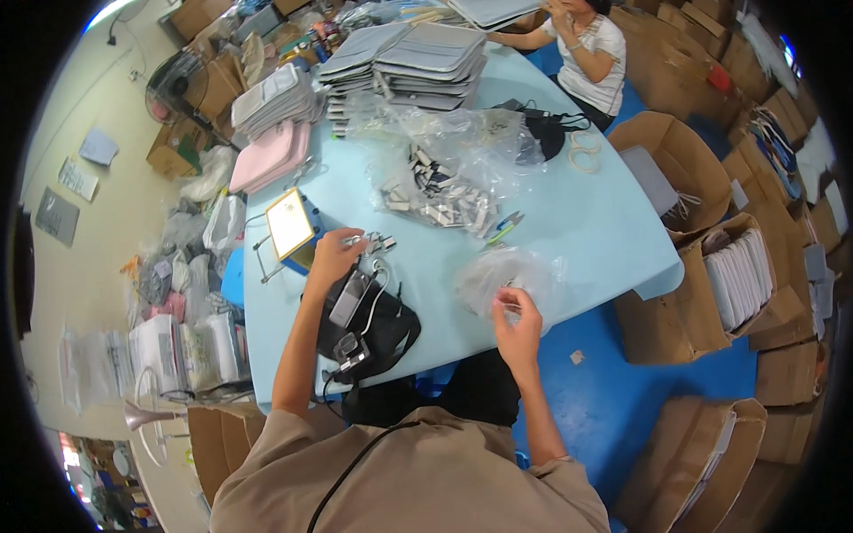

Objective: Assembling small black plastic components on a workbench in a workshop.

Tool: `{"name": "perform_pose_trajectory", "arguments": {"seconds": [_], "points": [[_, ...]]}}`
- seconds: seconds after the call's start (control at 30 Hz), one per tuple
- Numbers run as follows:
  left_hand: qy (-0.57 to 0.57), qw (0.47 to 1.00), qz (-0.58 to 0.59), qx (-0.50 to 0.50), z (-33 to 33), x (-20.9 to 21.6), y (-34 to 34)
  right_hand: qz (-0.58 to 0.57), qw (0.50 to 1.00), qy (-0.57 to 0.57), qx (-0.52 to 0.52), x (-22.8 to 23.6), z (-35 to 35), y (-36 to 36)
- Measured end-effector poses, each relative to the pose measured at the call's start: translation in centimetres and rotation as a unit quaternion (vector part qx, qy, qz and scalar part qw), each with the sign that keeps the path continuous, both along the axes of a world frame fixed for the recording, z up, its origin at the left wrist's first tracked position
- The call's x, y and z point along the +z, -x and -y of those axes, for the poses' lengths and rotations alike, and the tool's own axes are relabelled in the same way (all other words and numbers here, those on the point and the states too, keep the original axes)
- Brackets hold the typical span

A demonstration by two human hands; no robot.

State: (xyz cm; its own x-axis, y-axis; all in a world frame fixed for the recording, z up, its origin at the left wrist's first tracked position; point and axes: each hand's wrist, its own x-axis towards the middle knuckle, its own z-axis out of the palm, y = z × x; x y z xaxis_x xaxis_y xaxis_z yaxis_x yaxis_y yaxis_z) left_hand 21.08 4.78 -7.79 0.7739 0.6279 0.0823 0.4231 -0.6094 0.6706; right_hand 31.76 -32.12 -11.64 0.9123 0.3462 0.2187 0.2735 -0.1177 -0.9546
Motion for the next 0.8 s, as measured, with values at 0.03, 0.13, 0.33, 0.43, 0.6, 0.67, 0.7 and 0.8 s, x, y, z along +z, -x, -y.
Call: {"name": "perform_pose_trajectory", "arguments": {"seconds": [0.03,0.13,0.33,0.43,0.6,0.67,0.7,0.8], "points": [[-0.007,1.000,-0.013,0.001,0.1,0.1,-1.1,0.038,0.999,0.035,0.009,-1.1,0.3,-1.3],[-0.034,0.996,0.048,-0.064,0.6,0.4,-4.8,0.059,0.996,0.068,0.020,-3.1,-0.3,-3.9],[-0.021,0.972,0.151,-0.177,1.6,-2.0,-17.8,0.229,0.935,0.263,0.069,-6.0,-0.8,-5.4],[-0.147,0.969,0.080,-0.182,0.4,-4.5,-21.9,0.217,0.923,0.308,0.083,-4.7,-2.2,-4.4],[-0.207,0.969,-0.100,-0.091,2.8,-6.4,-25.3,0.192,0.932,0.303,0.056,-5.8,-1.8,-4.6],[-0.203,0.974,-0.050,-0.084,2.3,-6.9,-25.0,0.172,0.938,0.295,0.058,-5.3,-2.0,-4.5],[-0.196,0.977,-0.003,-0.078,2.2,-6.9,-24.7,0.156,0.947,0.274,0.053,-4.8,-2.0,-4.5],[-0.087,0.993,0.027,-0.074,1.9,-6.2,-23.8,0.141,0.957,0.247,0.061,-3.8,-1.8,-4.5]]}}
